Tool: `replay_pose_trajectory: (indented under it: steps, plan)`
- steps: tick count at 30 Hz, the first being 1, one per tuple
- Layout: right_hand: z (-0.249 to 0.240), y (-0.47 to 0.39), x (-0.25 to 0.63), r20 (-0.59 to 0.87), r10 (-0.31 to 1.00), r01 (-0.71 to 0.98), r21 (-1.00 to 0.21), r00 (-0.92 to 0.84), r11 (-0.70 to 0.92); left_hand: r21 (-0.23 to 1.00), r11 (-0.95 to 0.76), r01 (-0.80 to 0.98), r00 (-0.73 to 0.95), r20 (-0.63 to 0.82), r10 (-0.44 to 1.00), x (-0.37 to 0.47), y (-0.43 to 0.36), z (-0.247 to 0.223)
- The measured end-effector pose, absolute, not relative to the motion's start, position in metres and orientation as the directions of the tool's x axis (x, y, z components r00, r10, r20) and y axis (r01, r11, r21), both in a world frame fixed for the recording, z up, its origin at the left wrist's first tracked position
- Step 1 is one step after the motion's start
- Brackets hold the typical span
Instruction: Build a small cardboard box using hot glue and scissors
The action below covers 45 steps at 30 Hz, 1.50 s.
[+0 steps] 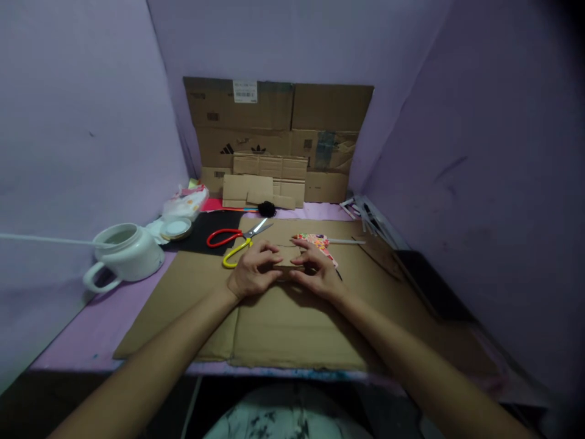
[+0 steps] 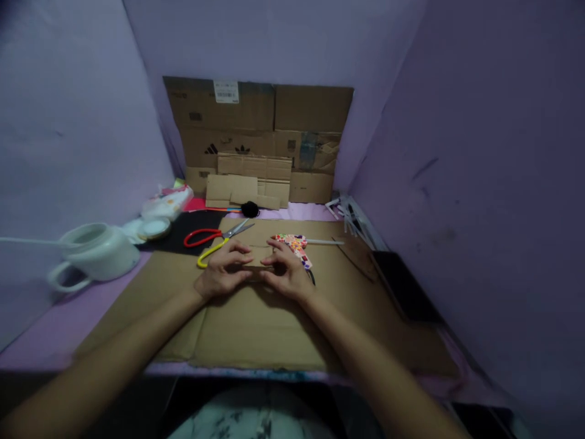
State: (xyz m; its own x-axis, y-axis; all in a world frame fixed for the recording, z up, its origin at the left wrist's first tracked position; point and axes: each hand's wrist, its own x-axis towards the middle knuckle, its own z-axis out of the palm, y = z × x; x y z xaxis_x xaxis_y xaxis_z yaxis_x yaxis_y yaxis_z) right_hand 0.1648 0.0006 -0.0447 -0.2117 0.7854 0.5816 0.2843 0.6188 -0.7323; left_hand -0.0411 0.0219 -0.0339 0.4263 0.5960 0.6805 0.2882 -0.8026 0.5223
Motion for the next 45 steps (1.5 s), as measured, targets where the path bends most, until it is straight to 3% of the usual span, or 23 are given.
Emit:
replay_pose_trajectory:
  steps: [9,17,28,33,36,40,45]
  plan:
    - [-0.051,-0.001,0.161,0.545,0.819,0.247,-0.781,-0.177,0.573,0.577,-0.765,0.286,0.413,0.646,0.642,-0.041,0.020,-0.032]
    - [-0.049,-0.001,0.162,0.523,0.838,0.203,-0.814,-0.155,0.545,0.708,-0.651,0.275,0.428,0.516,0.742,-0.043,0.014,-0.027]
    - [-0.017,-0.007,0.147,0.294,0.952,0.107,-0.947,-0.089,0.303,0.951,-0.283,0.123,0.222,0.251,0.942,-0.032,0.000,-0.005]
    - [-0.007,-0.010,0.138,0.211,0.951,0.033,-0.974,-0.225,0.224,0.986,-0.148,0.082,0.135,0.136,0.981,-0.035,-0.003,0.005]
    - [-0.008,-0.011,0.141,0.139,0.943,0.023,-0.988,-0.302,0.152,0.996,-0.081,0.045,0.152,0.073,0.986,-0.032,-0.002,0.004]
    - [-0.013,-0.010,0.147,0.113,0.975,0.112,-0.984,-0.189,0.136,0.999,0.039,0.000,0.231,-0.038,0.972,-0.029,-0.003,-0.001]
    - [-0.018,-0.010,0.148,0.124,0.982,0.049,-0.990,-0.145,0.132,0.995,0.075,-0.070,0.366,-0.045,0.929,-0.031,-0.003,-0.006]
